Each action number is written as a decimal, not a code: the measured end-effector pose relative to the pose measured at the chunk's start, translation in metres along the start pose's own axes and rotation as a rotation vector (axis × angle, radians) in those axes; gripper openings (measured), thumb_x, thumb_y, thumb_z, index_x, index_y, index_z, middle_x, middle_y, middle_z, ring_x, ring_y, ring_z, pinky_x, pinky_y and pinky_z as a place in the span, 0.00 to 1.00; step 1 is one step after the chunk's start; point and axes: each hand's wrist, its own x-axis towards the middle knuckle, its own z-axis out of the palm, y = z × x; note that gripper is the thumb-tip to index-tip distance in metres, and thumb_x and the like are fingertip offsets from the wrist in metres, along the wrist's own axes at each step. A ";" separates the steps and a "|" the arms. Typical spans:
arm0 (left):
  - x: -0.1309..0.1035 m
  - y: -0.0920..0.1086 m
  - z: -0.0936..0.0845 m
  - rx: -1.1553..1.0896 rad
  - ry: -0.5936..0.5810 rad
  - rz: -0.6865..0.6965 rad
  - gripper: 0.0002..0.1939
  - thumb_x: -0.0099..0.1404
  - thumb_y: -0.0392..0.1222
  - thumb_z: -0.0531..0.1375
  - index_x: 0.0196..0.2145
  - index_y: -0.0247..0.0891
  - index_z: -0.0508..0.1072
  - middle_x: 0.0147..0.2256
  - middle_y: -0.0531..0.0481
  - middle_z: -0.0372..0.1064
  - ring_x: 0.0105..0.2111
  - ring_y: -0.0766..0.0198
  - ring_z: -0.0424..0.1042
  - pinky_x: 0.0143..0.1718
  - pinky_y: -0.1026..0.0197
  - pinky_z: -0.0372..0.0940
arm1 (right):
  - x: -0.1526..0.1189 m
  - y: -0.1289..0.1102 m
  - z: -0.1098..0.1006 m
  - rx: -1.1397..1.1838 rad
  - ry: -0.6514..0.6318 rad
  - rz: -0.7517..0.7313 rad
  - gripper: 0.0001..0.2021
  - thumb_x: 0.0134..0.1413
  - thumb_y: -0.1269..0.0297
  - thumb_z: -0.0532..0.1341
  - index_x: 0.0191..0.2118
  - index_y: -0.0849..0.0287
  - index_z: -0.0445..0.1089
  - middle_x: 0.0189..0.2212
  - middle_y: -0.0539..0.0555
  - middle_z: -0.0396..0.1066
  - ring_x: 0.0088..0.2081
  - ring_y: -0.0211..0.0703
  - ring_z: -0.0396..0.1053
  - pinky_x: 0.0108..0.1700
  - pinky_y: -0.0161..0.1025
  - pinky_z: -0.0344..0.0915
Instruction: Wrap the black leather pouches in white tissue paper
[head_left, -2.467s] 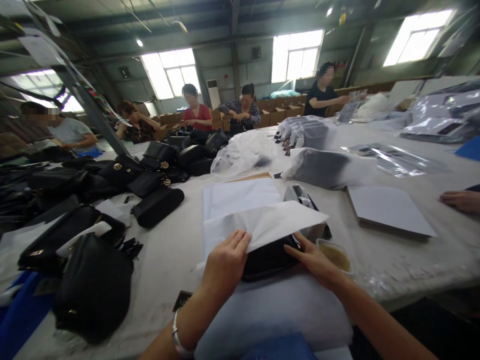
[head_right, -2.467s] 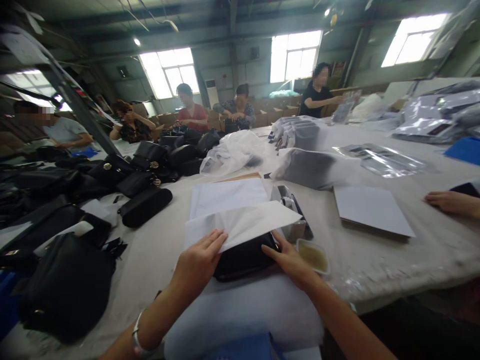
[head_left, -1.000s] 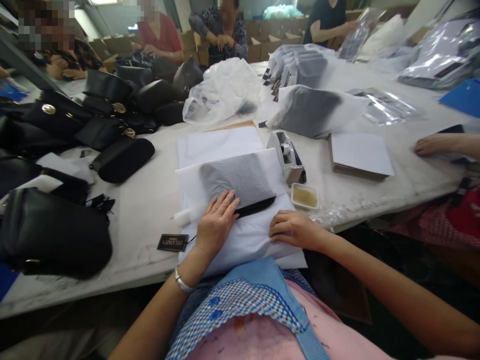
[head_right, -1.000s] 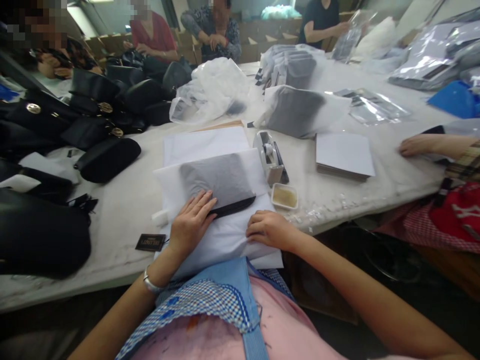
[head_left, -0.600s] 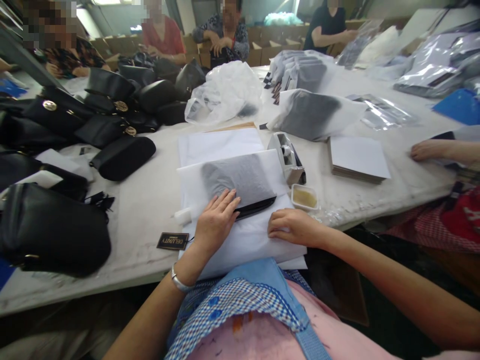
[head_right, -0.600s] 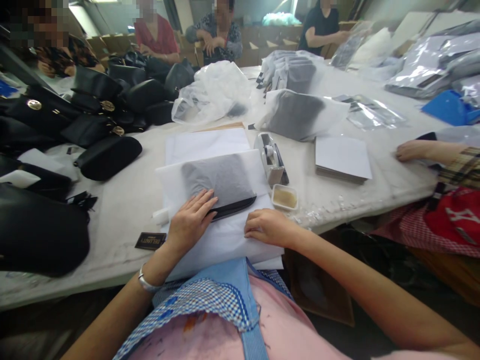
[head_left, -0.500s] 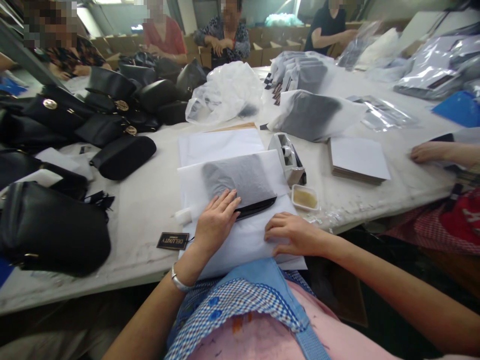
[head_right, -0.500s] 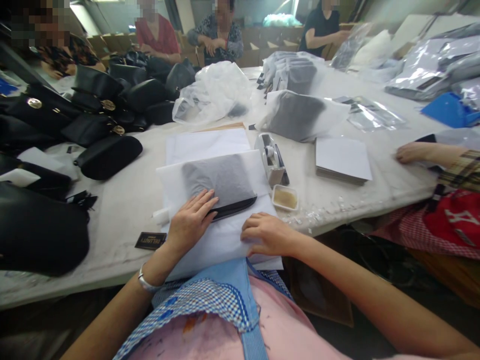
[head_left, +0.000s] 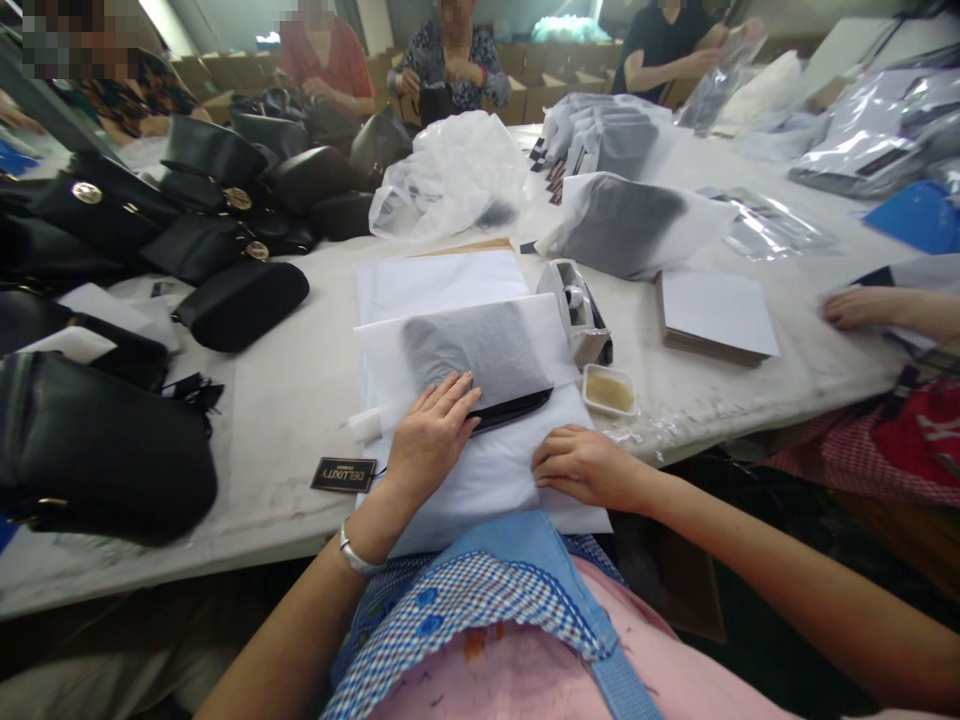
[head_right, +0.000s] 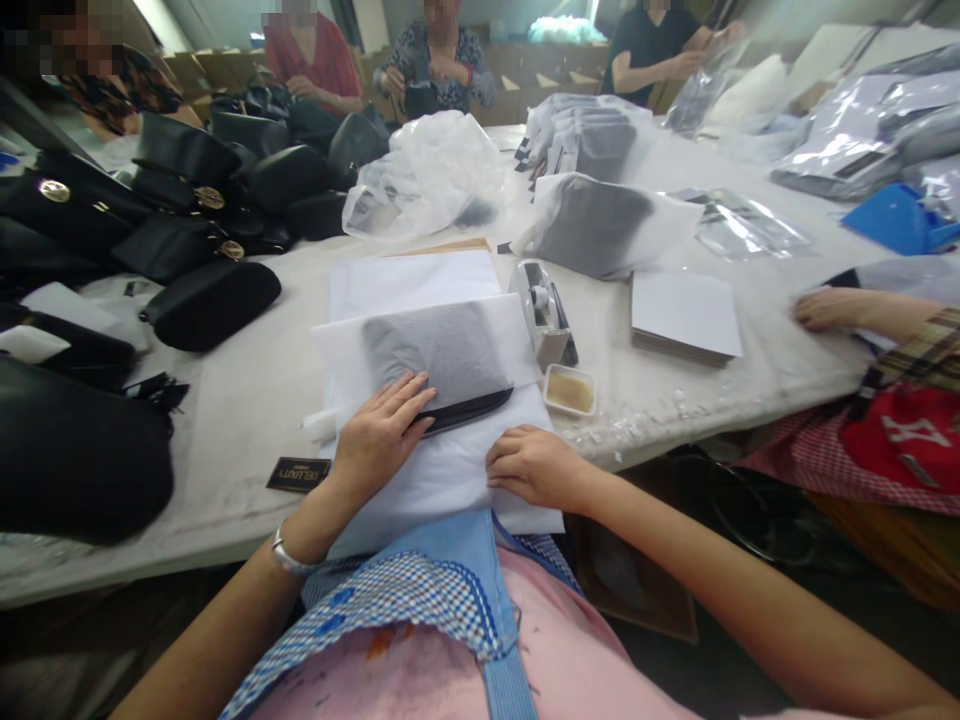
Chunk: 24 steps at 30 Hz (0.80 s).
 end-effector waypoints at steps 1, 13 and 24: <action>0.001 0.000 -0.002 -0.009 -0.009 -0.006 0.19 0.71 0.42 0.56 0.57 0.37 0.69 0.63 0.45 0.61 0.64 0.54 0.59 0.64 0.49 0.58 | 0.002 -0.002 -0.004 0.057 0.000 0.035 0.10 0.65 0.63 0.58 0.38 0.56 0.77 0.38 0.54 0.77 0.40 0.43 0.71 0.47 0.41 0.64; 0.017 -0.002 -0.038 -0.156 -0.206 -0.075 0.27 0.73 0.56 0.49 0.61 0.39 0.64 0.62 0.47 0.63 0.64 0.57 0.59 0.62 0.51 0.60 | 0.021 -0.006 -0.029 0.327 -0.126 0.238 0.08 0.57 0.65 0.62 0.35 0.56 0.80 0.35 0.52 0.79 0.37 0.42 0.75 0.44 0.36 0.68; 0.019 0.004 -0.050 -0.185 -0.315 -0.082 0.30 0.70 0.62 0.49 0.57 0.39 0.69 0.65 0.43 0.58 0.66 0.54 0.53 0.65 0.48 0.54 | 0.025 -0.008 -0.040 0.291 0.169 0.282 0.07 0.57 0.65 0.61 0.34 0.55 0.78 0.36 0.50 0.79 0.39 0.42 0.75 0.46 0.36 0.68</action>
